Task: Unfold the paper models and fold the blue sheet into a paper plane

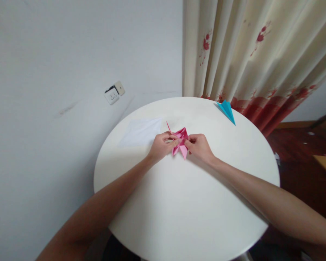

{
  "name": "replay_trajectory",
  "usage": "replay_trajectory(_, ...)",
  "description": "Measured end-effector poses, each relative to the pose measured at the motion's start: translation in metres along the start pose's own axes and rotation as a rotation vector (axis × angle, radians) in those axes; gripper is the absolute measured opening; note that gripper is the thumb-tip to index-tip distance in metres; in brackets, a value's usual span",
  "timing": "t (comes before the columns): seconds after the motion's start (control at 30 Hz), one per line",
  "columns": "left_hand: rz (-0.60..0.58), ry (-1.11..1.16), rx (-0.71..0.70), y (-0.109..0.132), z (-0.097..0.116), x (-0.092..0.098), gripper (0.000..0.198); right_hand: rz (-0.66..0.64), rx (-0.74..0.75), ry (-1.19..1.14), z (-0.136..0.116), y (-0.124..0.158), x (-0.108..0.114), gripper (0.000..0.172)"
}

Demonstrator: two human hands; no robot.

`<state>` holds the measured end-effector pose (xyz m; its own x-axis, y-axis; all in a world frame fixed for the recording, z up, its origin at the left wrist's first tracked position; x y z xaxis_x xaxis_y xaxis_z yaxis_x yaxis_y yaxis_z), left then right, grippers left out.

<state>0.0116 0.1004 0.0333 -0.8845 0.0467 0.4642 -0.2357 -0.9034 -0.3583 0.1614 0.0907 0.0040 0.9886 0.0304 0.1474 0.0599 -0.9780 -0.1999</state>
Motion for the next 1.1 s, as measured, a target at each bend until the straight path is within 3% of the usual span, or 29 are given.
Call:
replay_trajectory(0.37,-0.066,0.162,0.174,0.004,-0.022,-0.012,0.037,0.016,0.036,0.052,-0.011,0.004,0.001,0.035)
replay_trajectory(0.7,0.018,0.039,0.062,0.001,-0.014,-0.002,0.022,-0.061,-0.052,-0.236,-0.010,0.002,-0.006,0.052)
replay_trajectory(1.1,0.034,0.117,0.089,0.002,-0.011,-0.001,0.033,-0.092,-0.056,-0.321,-0.012,0.003,-0.008,0.051)
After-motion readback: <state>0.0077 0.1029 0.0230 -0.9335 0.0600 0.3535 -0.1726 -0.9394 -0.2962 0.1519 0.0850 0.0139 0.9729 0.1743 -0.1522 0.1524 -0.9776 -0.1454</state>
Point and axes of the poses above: each hand's wrist, its own y-axis away from the middle knuckle, its own x-axis out of the back of the hand, z = x × y, the point moved 10 cm from there along -y, towards the middle knuckle, and after that the axes turned 11 degrees about -y, right-handed, at the moved point
